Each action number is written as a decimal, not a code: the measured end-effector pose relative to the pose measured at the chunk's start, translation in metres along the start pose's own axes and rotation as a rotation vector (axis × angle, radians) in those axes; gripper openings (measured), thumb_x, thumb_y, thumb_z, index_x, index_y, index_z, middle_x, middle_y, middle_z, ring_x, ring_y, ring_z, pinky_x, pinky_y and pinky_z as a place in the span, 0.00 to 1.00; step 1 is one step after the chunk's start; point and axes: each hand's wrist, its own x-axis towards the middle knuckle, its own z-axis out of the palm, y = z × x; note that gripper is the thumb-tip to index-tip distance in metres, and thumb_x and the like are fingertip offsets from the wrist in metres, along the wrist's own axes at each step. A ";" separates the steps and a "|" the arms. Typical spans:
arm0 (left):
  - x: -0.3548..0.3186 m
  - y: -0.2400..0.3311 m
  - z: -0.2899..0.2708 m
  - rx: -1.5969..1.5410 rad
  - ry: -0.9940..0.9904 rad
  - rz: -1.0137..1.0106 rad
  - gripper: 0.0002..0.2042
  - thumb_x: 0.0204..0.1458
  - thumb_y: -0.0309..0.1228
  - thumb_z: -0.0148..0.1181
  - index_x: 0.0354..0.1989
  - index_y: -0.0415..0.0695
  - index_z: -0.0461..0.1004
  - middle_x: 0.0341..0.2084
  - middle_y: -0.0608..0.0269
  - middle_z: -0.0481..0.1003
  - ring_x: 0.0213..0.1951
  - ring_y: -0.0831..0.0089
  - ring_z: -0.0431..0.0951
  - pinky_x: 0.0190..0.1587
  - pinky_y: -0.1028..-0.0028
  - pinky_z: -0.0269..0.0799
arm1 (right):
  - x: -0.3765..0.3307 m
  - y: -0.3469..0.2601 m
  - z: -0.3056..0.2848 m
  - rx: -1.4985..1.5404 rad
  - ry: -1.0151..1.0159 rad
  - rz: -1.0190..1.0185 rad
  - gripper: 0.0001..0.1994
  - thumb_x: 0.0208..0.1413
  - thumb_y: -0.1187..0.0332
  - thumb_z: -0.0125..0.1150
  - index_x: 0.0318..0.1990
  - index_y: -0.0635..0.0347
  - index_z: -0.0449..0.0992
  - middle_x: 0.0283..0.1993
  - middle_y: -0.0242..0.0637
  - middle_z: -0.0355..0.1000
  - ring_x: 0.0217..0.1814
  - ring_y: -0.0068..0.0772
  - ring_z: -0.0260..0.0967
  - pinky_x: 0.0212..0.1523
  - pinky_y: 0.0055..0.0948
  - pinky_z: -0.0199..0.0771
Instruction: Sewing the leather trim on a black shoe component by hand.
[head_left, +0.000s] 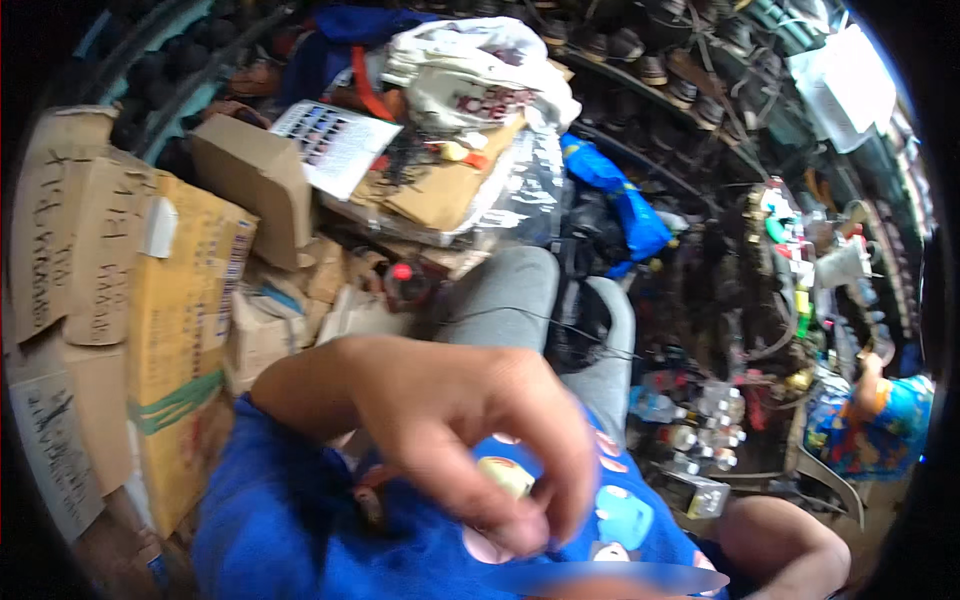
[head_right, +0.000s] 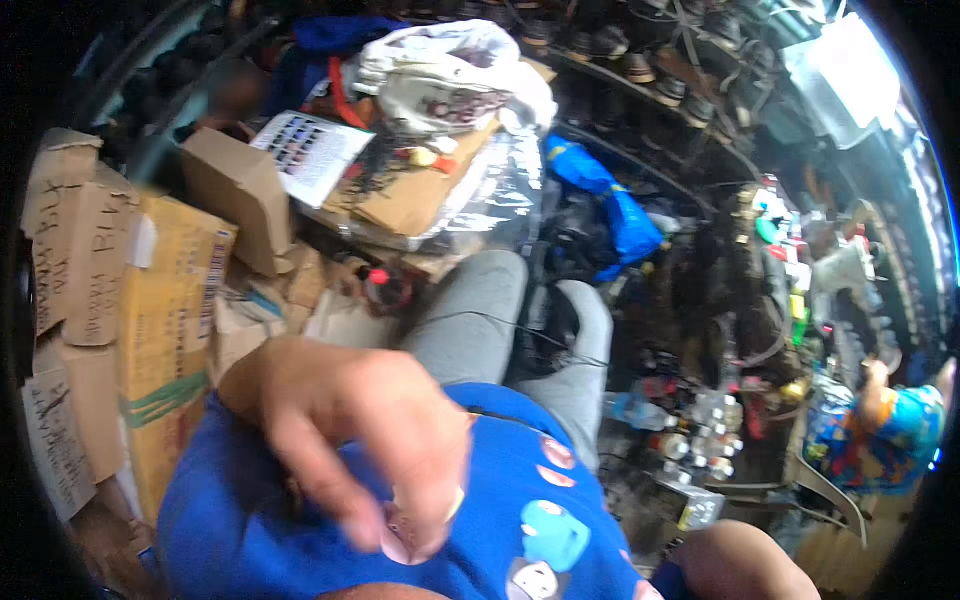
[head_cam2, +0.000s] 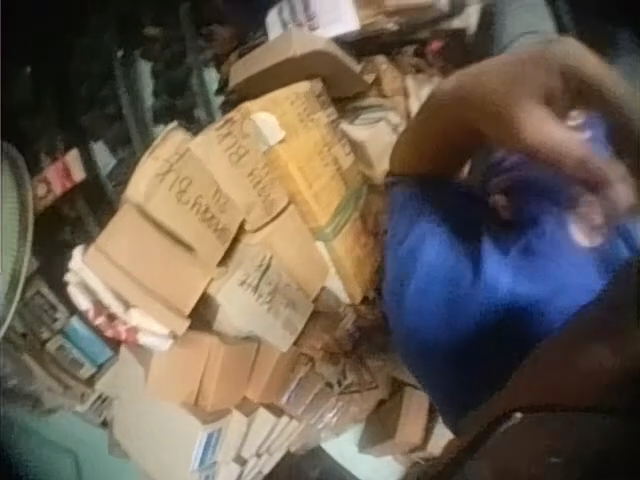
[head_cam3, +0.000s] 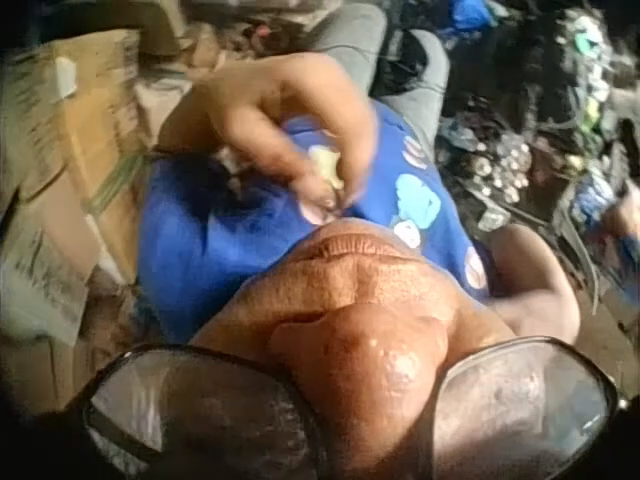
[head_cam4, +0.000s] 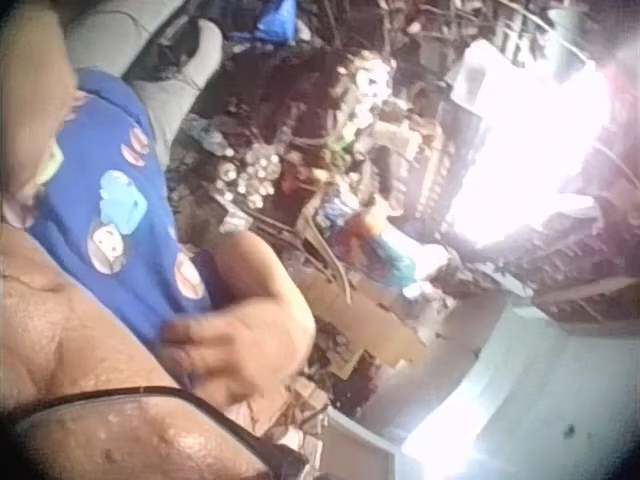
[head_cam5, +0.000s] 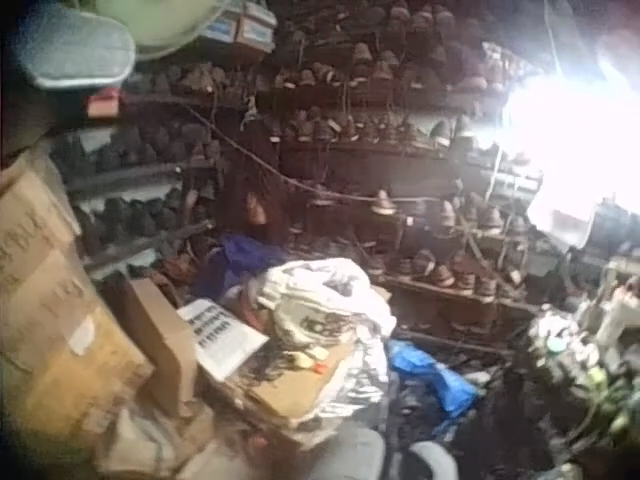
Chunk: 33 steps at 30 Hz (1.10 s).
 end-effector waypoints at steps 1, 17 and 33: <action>0.012 -0.009 0.009 -0.056 0.137 -0.101 0.17 0.48 0.34 0.66 0.42 0.37 0.72 0.35 0.60 0.75 0.37 0.70 0.75 0.41 0.71 0.69 | 0.007 0.008 -0.007 0.105 -0.062 -0.003 0.10 0.48 0.65 0.56 0.31 0.63 0.73 0.38 0.39 0.67 0.48 0.52 0.67 0.49 0.52 0.68; 0.066 -0.061 0.032 -0.327 -0.204 0.565 0.29 0.35 0.37 0.76 0.43 0.31 0.73 0.38 0.51 0.76 0.44 0.63 0.75 0.46 0.67 0.69 | -0.064 0.236 -0.052 0.204 0.710 0.694 0.22 0.53 0.54 0.62 0.47 0.64 0.75 0.44 0.36 0.73 0.49 0.25 0.67 0.52 0.26 0.64; -0.027 -0.191 -0.181 1.108 0.629 -1.455 0.41 0.38 0.70 0.52 0.49 0.44 0.75 0.54 0.48 0.68 0.58 0.53 0.64 0.58 0.52 0.58 | -0.051 0.348 -0.040 -0.425 0.415 1.206 0.16 0.48 0.63 0.67 0.42 0.60 0.74 0.31 0.37 0.74 0.35 0.25 0.71 0.37 0.27 0.70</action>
